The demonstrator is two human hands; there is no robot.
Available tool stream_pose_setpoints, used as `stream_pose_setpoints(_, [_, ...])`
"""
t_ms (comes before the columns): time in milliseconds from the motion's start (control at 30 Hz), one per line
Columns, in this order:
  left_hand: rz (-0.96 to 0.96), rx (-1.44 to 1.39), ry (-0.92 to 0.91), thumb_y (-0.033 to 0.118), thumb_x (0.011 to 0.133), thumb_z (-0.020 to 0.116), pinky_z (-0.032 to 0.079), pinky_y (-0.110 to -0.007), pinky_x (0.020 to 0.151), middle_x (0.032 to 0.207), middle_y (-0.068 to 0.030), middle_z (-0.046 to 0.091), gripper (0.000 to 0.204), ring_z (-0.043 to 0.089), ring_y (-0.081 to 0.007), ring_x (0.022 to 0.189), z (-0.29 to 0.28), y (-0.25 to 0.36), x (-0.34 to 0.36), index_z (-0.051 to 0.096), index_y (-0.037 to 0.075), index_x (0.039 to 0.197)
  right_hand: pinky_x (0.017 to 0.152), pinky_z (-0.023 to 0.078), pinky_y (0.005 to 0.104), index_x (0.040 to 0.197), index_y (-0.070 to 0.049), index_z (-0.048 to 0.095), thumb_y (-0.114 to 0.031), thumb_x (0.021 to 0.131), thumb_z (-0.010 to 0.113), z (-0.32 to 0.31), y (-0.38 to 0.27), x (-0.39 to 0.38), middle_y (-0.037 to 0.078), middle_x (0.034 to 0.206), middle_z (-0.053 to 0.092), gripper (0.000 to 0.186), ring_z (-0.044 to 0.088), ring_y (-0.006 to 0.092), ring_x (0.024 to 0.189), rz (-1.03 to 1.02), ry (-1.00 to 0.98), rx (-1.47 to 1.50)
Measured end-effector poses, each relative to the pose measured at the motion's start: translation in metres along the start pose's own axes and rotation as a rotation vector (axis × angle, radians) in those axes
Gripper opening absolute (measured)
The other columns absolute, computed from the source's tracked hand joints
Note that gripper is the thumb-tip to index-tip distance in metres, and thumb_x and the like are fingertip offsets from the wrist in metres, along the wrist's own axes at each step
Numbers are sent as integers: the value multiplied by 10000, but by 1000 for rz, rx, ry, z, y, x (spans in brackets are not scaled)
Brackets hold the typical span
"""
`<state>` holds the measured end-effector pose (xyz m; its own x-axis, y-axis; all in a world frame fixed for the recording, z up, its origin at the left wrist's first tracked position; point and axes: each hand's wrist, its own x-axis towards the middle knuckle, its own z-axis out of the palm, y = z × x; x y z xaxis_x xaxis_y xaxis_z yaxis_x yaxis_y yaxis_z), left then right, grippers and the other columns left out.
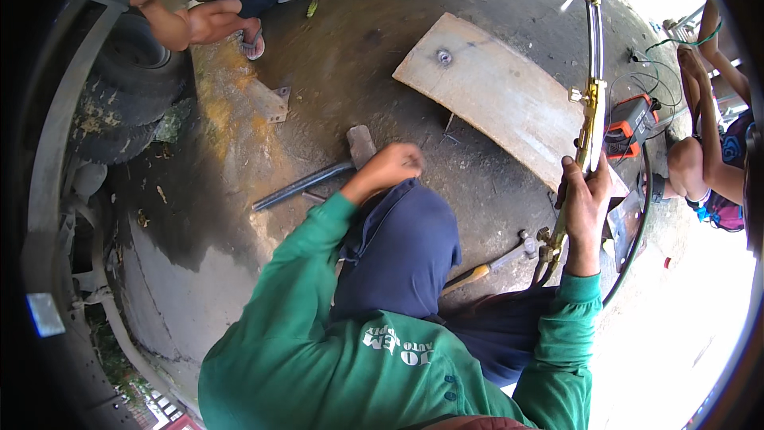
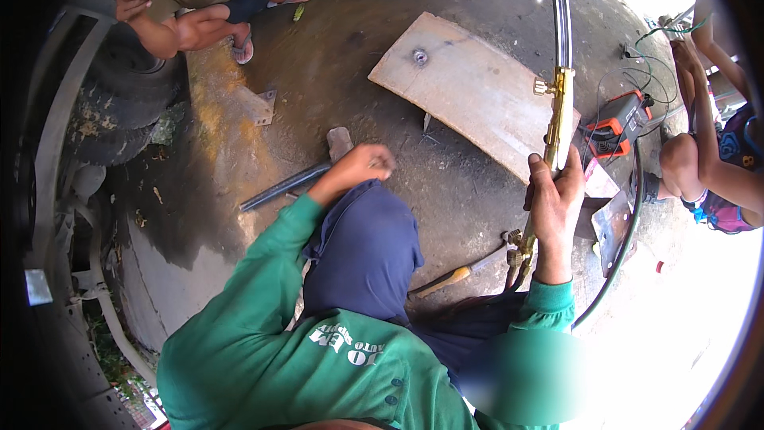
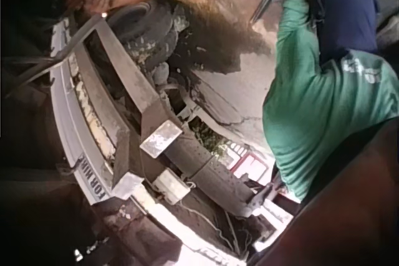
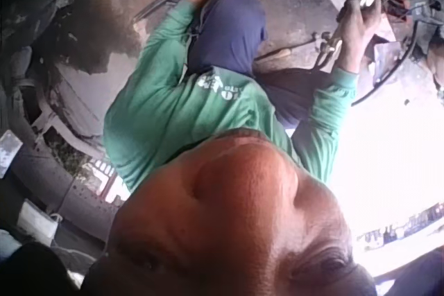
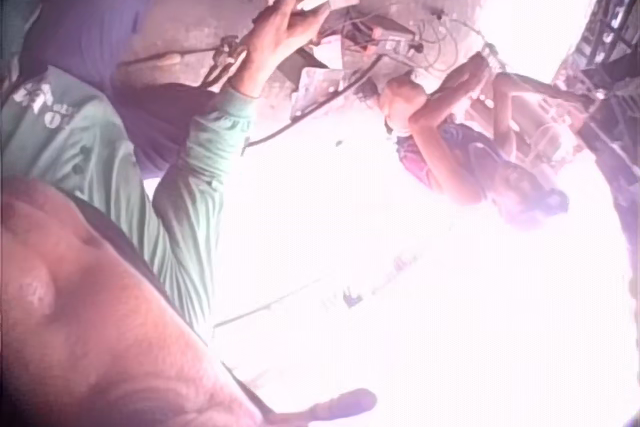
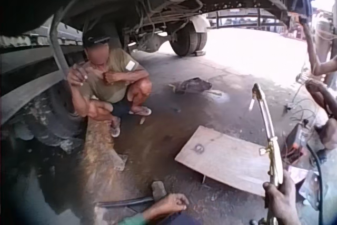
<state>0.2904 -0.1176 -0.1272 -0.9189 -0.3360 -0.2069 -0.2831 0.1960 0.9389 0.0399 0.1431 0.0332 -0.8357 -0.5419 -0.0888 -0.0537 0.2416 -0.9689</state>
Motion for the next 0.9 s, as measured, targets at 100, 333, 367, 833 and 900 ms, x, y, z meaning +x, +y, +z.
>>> stream_pose_setpoints(100, [-602,-588,224,274,1035,485,512,-273,692,1006,-57,700,343,615,-101,889,12,17,-86,668,50,1218,421,348,247,1211,-43,546,-120,987,672,-11,2,-4,-37,632,510,269,464,67,467,9,29,28])
stream_pose_setpoints(333, [-823,-106,-10,513,1067,469,464,-357,577,866,-81,702,539,638,-185,725,-1,81,-181,702,28,1106,418,349,249,1219,-33,538,-109,991,655,-12,-1,-4,-27,638,507,267,462,70,463,-3,-17,137])
stream_pose_setpoints(367, [-688,54,-8,506,1066,481,471,-367,591,852,-87,700,536,635,-190,718,-11,97,-172,701,17,1083,419,346,248,1253,-34,539,-98,992,642,-11,-4,-5,-25,643,504,288,459,70,463,4,6,136])
stream_pose_setpoints(833, [-248,-521,162,160,994,687,545,-261,657,1006,-99,684,429,661,-113,820,2,69,25,557,12,1374,453,367,243,1114,-52,526,-187,1040,627,5,3,-8,-43,654,480,184,451,57,508,-9,-119,88])
stream_pose_setpoints(900, [-238,-635,79,98,979,678,545,-265,601,977,-109,682,433,661,-116,768,6,72,56,542,-6,1377,449,365,244,1096,-51,531,-171,1029,635,11,6,-4,-41,657,488,173,452,58,507,-10,-102,67])
